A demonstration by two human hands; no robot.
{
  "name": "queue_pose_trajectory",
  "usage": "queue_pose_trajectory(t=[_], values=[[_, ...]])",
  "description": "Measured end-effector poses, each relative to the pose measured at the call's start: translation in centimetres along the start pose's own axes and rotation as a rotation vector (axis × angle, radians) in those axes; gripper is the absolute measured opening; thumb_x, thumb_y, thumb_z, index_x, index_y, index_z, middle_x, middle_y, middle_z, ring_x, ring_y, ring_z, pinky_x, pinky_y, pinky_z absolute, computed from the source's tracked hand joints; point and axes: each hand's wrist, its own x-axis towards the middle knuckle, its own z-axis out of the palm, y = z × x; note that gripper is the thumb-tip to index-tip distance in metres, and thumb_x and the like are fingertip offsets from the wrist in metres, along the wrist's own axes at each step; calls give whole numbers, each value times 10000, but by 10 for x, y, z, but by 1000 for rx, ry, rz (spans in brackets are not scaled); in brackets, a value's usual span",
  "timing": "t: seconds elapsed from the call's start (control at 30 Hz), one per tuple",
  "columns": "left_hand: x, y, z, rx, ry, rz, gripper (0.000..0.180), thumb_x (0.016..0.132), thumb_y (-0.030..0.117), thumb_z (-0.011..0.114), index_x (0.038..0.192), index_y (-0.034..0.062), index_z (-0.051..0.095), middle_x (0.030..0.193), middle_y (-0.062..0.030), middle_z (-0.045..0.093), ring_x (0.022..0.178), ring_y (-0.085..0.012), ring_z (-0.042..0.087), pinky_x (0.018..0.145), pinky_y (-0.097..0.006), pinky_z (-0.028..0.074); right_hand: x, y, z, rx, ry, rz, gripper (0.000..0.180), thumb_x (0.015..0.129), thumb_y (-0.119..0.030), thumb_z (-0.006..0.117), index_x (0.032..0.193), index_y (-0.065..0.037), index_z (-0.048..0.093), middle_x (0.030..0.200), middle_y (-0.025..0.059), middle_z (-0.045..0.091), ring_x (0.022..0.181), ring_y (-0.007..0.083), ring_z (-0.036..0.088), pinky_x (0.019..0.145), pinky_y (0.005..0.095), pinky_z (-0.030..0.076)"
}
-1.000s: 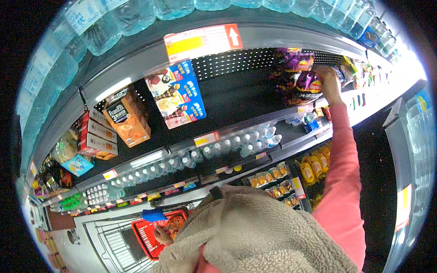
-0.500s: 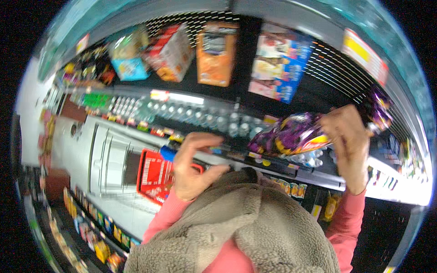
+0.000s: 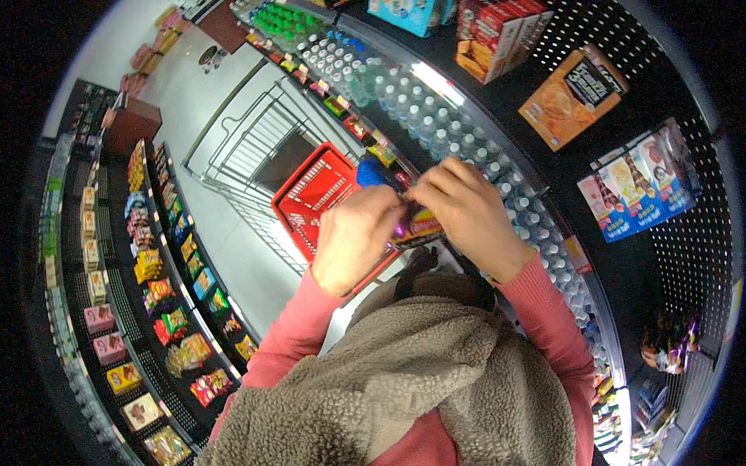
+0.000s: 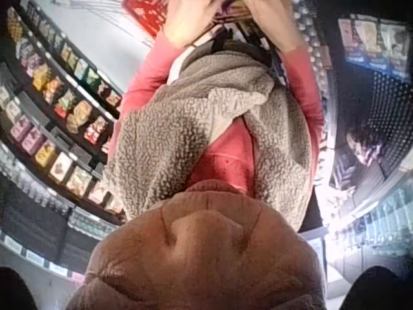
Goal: The person removes packaged snacks and a blue cloth from a red shopping basket, wipes the shelf surface, and restocks items including chips and crackers onto the shelf. The person then picks up additional snack bags from the shelf and places them into the basket.
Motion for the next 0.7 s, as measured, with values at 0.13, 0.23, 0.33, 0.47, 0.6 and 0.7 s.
queue_pose_trajectory(t=[0.13, 0.23, 0.33, 0.47, 0.6, 0.7], values=[[-10, -57, -15, -12, 229, -193, 83, 937, 147, 681, 946, 70, 653, 865, -173, 694, 825, -400, 698, 716, -478, 552, 14, -1, 14, 56, 22, 19, 230, 869, -51, 708, 1098, -64, 704, 1079, 57, 661, 1051, 266, 624, 908, 381, 534], [-22, -111, -28, -26, 422, -317, 89, 935, 105, 699, 966, 26, 673, 910, -198, 719, 805, -381, 710, 750, -425, 553, 1, 6, 16, 77, -40, 62, 237, 890, -37, 718, 1125, -58, 701, 1104, 62, 665, 1070, 272, 618, 913, 386, 531], [-34, -167, -30, -77, 551, -424, 129, 967, 66, 692, 914, -1, 596, 740, -97, 607, 656, -155, 567, 638, -334, 485, -26, 18, 22, 94, -78, 154, 209, 908, -38, 698, 1116, -48, 701, 1106, 74, 666, 1061, 291, 617, 913, 402, 524], [-54, -242, -12, -22, 612, -578, 169, 972, 60, 686, 876, -8, 564, 707, -74, 572, 640, -137, 509, 627, -332, 477, -78, 33, 24, 119, -154, 375, 170, 933, -49, 673, 1100, -30, 700, 1091, 103, 668, 1049, 316, 619, 917, 416, 510], [-83, -319, 24, 33, 699, -695, 150, 943, 65, 682, 879, -21, 577, 738, -115, 619, 649, -199, 557, 663, -376, 507, -124, 41, 24, 117, -197, 555, 144, 940, -43, 665, 1075, -7, 697, 1102, 121, 677, 1057, 331, 620, 927, 413, 494], [-107, -365, 58, 46, 722, -735, 139, 935, 62, 675, 877, -19, 577, 747, -132, 622, 654, -224, 565, 673, -389, 507, -151, 40, 21, 104, -222, 640, 150, 966, -67, 632, 1093, -20, 697, 1081, 146, 672, 1046, 361, 617, 919, 434, 495]])
